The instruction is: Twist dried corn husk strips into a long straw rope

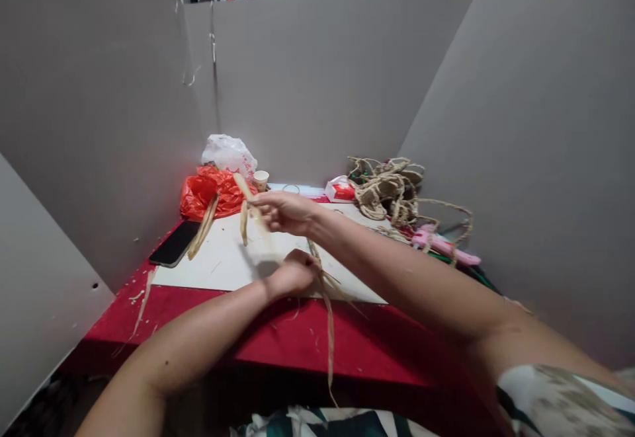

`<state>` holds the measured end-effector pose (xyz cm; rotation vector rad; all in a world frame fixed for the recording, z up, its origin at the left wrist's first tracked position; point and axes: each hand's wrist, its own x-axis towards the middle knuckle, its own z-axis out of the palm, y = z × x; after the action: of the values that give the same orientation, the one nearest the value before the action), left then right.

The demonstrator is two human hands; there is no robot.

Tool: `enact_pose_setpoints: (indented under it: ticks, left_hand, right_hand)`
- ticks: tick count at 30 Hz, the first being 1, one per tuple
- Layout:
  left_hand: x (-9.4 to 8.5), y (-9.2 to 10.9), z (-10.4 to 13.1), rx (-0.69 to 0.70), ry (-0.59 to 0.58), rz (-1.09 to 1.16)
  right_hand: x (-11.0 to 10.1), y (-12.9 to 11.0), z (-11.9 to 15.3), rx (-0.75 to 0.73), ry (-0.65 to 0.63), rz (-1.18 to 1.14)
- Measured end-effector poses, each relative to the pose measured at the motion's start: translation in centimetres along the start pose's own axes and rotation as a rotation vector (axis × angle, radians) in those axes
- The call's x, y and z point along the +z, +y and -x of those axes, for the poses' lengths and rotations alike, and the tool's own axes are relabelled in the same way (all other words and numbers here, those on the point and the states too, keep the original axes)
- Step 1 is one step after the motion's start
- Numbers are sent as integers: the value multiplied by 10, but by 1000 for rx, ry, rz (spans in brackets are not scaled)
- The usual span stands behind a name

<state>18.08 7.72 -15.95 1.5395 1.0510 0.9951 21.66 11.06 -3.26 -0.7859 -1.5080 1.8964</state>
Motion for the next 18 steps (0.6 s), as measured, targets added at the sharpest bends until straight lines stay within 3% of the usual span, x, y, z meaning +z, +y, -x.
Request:
enact_pose_setpoints:
  ticks: [4,8,12,18]
  left_hand:
    - [1,0,1,-22,-17,4]
    - [3,5,9,-78,-12,93]
    - [5,15,16,-164,-41,213]
    - [7,28,20,-256,-39,302]
  right_hand:
    - [-47,16,89,34,80,3]
    - [-61,60,142,218,52,107]
    - [-53,89,157,183,-1,246]
    - [-45,101,155,121,252,524]
